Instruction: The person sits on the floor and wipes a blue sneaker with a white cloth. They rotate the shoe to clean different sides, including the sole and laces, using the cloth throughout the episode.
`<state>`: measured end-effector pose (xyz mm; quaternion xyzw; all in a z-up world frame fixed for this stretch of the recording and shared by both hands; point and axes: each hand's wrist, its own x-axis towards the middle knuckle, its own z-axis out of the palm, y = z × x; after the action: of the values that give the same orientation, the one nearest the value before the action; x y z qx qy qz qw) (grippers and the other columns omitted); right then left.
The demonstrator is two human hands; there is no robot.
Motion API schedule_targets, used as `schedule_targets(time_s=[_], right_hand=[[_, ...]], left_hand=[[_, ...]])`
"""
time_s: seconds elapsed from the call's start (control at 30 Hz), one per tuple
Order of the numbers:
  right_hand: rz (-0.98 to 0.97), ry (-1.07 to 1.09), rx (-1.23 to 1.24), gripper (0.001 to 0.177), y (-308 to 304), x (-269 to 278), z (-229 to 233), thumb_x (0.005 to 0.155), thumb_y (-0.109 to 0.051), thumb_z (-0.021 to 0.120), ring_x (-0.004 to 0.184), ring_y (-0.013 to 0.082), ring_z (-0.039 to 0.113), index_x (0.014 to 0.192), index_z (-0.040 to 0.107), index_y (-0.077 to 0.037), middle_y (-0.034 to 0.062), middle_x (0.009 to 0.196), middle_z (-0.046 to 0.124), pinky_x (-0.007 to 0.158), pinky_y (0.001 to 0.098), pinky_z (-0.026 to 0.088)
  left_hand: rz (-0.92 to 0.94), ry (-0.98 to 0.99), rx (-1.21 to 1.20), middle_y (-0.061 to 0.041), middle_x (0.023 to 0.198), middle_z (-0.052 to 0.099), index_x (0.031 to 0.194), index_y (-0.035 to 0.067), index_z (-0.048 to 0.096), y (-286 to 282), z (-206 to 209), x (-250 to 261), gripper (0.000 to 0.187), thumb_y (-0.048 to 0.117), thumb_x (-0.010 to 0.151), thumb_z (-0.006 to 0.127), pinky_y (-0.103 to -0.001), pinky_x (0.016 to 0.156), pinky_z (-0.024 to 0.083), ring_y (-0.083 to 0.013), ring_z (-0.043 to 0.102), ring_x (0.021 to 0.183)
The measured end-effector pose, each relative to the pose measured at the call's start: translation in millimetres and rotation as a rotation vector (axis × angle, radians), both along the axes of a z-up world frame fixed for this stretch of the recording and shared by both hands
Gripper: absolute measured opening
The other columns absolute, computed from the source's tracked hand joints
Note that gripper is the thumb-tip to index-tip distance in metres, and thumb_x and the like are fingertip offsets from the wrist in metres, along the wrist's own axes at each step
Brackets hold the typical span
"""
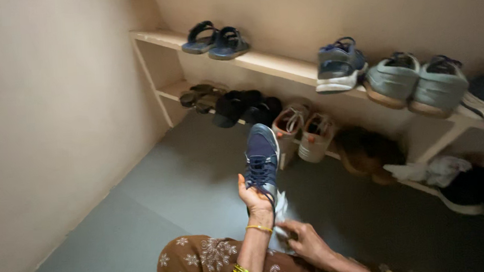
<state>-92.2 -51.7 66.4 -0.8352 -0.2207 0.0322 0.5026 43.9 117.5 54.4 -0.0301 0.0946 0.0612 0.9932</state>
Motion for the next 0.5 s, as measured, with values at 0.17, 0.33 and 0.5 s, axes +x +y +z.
schedule_targets(time_s=[0.17,0.33,0.5], right_hand=[[-0.272,-0.119,0.098,0.049,-20.4,44.1,26.8,0.08,0.007,0.062,0.103,0.0232,0.075,0.128,0.066,-0.001,0.0148,0.124,0.074,0.089,0.0348,0.059],[-0.096,-0.11,-0.242,0.037,-7.2,29.6,18.8,0.075,0.007,0.067,0.094,0.0247,0.076,0.111,0.072,-0.003,0.0162,0.104,0.075,0.085,0.0351,0.061],[0.133,-0.112,-0.269,0.048,-0.7,0.9,51.4,0.07,0.011,0.069,0.099,0.0242,0.074,0.114,0.072,-0.008,0.0106,0.108,0.075,0.087,0.0344,0.06]], left_hand=[[-0.016,-0.17,-0.079,-0.018,0.126,0.071,0.129,-0.006,0.062,3.1,19.3,-9.0,0.059,0.044,0.099,0.056,-0.045,0.107,0.051,-0.0322,0.068,0.114],[-0.09,-0.172,-0.077,-0.019,0.123,0.071,0.127,-0.006,0.063,-10.6,13.6,-8.5,0.059,0.044,0.098,0.057,-0.046,0.104,0.052,-0.0334,0.068,0.111],[-0.032,-0.108,-0.131,-0.016,0.123,0.072,0.127,-0.001,0.066,-9.1,15.0,-8.9,0.051,0.04,0.1,0.055,-0.045,0.105,0.053,-0.0316,0.069,0.111]])
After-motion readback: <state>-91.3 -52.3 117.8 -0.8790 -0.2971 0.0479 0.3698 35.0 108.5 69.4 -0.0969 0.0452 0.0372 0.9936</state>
